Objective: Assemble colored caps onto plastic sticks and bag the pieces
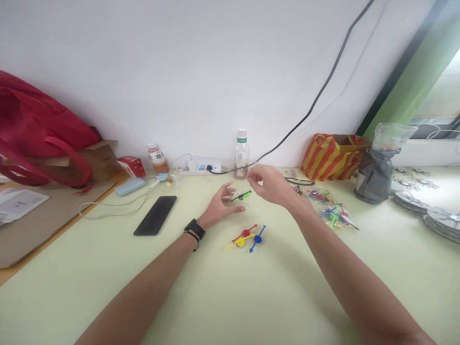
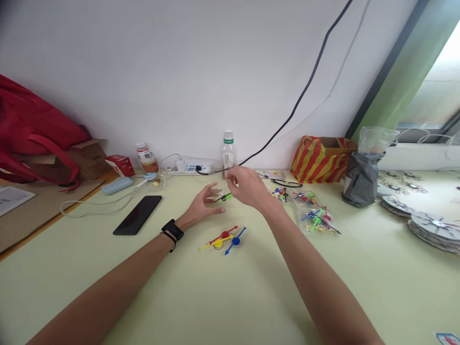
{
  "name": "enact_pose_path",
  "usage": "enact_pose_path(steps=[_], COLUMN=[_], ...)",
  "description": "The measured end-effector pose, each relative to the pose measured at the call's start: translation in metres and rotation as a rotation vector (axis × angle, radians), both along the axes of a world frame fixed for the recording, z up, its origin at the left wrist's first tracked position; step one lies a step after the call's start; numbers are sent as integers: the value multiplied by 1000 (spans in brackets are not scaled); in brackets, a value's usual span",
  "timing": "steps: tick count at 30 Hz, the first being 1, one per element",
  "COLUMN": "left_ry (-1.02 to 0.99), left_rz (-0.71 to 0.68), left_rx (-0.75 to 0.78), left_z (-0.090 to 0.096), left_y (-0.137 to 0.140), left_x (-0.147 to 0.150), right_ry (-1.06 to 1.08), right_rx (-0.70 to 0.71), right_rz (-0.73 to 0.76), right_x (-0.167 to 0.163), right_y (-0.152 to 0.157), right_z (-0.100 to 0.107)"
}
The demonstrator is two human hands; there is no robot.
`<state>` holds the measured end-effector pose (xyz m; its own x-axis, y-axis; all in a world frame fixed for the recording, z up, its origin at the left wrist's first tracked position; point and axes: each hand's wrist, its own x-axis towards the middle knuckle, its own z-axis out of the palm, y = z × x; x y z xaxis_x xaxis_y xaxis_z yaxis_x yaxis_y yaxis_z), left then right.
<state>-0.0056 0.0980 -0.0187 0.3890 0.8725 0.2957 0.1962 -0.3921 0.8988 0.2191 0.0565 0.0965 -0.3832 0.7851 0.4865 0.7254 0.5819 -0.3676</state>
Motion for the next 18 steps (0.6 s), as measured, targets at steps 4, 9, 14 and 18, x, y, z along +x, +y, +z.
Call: enact_pose_path(steps=[4,9,14,18], left_ry=[-8,20,2,-2], left_rz=[-54,-122,-38,-70], left_rx=[-48,-60,-8,-40], left_z=[2,3,4,3], left_y=[-2,-4,-2,0], left_x=[0,3,1,0], right_ry=[-37,-25,11,41], right_rx=[-45,-15,50,7], right_rz=[29,22,62,95], right_x=[0,-3,-4,-4], right_y=[-3,-6,0,5], right_z=[1,-1,-9,-14])
